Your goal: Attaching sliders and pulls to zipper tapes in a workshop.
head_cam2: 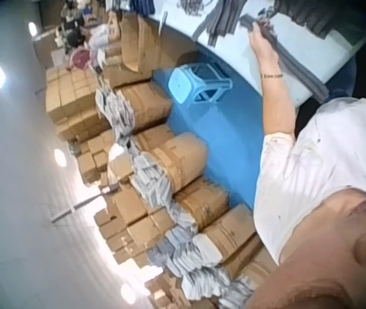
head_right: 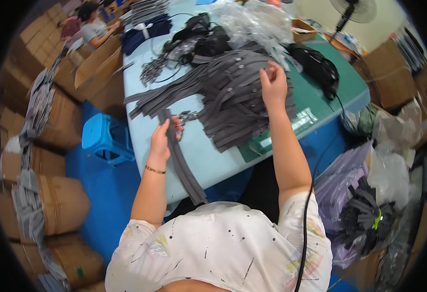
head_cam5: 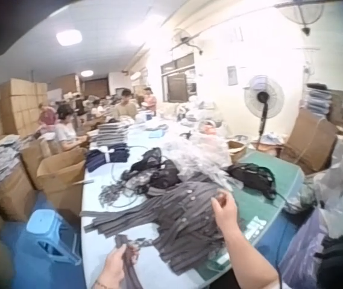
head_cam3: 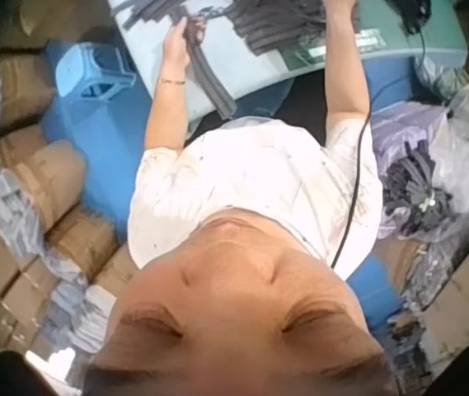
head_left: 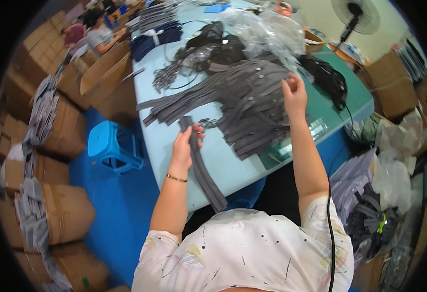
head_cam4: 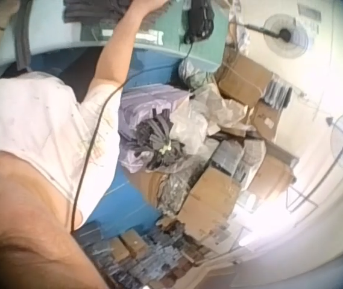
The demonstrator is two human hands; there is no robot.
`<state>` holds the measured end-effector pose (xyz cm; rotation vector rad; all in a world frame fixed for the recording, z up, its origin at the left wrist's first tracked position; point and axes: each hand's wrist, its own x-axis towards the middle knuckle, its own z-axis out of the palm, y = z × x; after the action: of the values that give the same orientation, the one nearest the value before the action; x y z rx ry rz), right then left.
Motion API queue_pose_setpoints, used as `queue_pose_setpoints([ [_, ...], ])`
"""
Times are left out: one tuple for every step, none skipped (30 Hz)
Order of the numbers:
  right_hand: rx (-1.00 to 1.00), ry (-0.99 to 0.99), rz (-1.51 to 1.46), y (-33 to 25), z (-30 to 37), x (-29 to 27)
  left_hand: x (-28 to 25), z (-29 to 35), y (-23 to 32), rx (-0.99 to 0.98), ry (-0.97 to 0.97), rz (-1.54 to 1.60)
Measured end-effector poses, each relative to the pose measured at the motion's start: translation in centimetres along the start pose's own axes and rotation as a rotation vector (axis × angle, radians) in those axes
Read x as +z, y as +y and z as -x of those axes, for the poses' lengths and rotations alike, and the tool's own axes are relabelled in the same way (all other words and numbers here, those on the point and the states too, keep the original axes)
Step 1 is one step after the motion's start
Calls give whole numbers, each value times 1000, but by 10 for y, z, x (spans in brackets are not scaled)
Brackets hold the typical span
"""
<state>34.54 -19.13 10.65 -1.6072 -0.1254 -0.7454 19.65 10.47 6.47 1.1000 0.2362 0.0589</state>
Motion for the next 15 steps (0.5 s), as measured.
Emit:
queue_pose_setpoints([
  [-147,-127,101,-7,15,-1,2,0,1,0,-67,23],
  [-69,-260,70,-22,35,3,4,0,1,-33,-84,34],
  [9,-386,45,-37,55,10,7,0,1,-58,-125,64],
  [-71,-465,24,-38,70,19,10,2,1,-83,-174,92],
  [-40,-604,19,-55,82,26,9,4,2,-104,-207,113],
  [-55,-678,10,-54,93,38,7,5,1,-103,-199,112],
  [-59,-738,-38,-58,101,49,6,7,1,-114,-237,67],
  [-51,-789,-54,-64,107,57,6,8,1,-125,-277,21],
  [-1,-823,-97,-67,112,65,6,10,0,-126,-266,-3],
  [46,-857,-140,-70,114,70,7,11,0,-119,-264,-5],
  [87,-871,-94,-64,115,74,7,11,0,-137,-259,-23],
  [80,-875,-99,-61,117,76,8,12,0,-154,-252,-40],
  [102,-820,-105,-60,119,78,9,13,2,-130,-222,-62],
  [125,-767,-111,-57,121,80,8,12,1,-119,-209,-63],
  [101,-730,-140,-49,123,81,6,10,-1,-100,-201,-21],
])
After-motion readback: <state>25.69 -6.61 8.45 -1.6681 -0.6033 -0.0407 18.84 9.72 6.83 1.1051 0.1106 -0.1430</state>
